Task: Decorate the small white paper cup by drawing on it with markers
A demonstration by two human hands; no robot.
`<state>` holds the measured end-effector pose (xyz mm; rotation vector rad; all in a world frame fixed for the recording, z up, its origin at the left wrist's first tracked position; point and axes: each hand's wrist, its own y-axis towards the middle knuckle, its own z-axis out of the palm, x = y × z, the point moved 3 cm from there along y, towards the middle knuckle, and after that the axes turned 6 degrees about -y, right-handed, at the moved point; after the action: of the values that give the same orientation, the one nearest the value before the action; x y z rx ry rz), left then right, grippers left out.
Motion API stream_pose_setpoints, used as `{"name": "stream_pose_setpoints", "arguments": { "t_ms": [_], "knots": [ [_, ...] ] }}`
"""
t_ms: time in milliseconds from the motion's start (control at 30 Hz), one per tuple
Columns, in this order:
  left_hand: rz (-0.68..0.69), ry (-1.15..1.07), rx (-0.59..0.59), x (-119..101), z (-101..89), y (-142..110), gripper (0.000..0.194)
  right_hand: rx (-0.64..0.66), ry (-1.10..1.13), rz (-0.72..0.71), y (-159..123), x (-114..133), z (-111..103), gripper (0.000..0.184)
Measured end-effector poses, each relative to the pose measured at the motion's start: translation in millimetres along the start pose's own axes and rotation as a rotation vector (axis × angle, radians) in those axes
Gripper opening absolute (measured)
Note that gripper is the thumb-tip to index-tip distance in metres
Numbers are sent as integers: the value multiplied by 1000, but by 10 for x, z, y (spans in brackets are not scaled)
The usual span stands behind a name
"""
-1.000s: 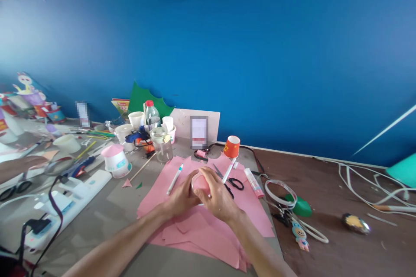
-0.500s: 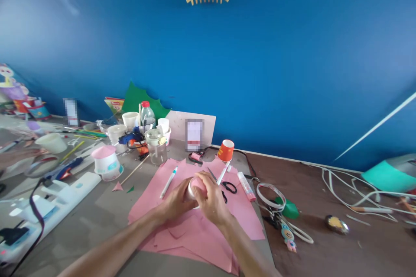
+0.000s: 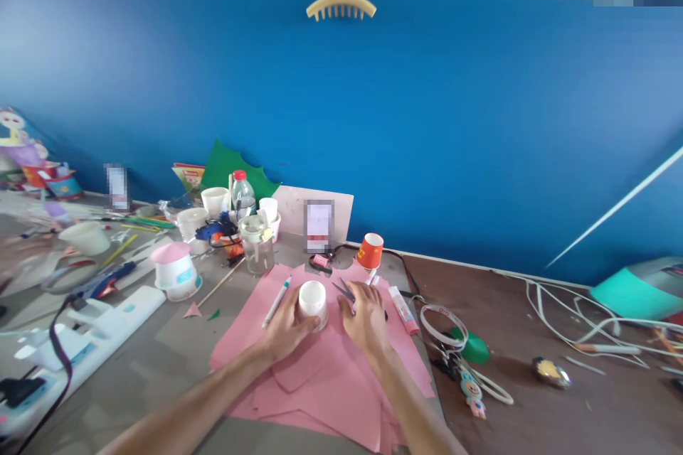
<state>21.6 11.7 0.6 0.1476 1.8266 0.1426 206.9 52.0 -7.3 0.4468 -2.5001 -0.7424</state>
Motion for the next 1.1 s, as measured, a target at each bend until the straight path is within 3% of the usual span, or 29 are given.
{"name": "stream_pose_setpoints", "arguments": {
  "t_ms": [100, 167, 300, 333, 433, 600, 667, 767, 833, 900, 933, 1000, 1100],
  "knots": [
    [-7, 1, 4, 3, -2, 4, 50, 17, -198, 30, 101, -84, -143, 24],
    [-19, 2, 3, 6, -5, 10, 51, 43, -341, 159, 194, -208, -311, 27],
    [-58, -13, 26, 14, 2, 18, 51, 287, -595, 457, 295, -527, -619, 40],
    [-56, -17, 29, 13, 3, 19, 52, 408, -612, 478, 288, -592, -644, 42],
    [-35, -3, 34, 8, 0, 18, 55, 527, -608, 470, 238, -705, -659, 37],
    [-15, 45, 39, -9, -20, 14, 55, 557, -565, 458, 167, -739, -556, 28],
    [-21, 51, 40, -17, -23, 12, 55, 523, -531, 470, 186, -753, -562, 26],
    [-23, 50, 26, -29, -21, 11, 53, 409, -488, 522, 262, -802, -656, 39],
    [-46, 54, 20, -31, -13, 12, 51, 261, -303, 566, 326, -817, -749, 48],
    [-87, 70, 19, -27, -4, 13, 51, -27, 324, 631, 377, -789, -845, 53],
    [-103, 78, 16, -28, -1, 13, 52, -101, 621, 633, 396, -745, -870, 58],
    [-116, 91, 3, -40, -1, 10, 53, -157, 1020, 629, 421, -596, -899, 64],
    [-130, 96, 5, -74, -3, -3, 54, -157, 1256, 638, 418, -291, -903, 59]
  ]
}}
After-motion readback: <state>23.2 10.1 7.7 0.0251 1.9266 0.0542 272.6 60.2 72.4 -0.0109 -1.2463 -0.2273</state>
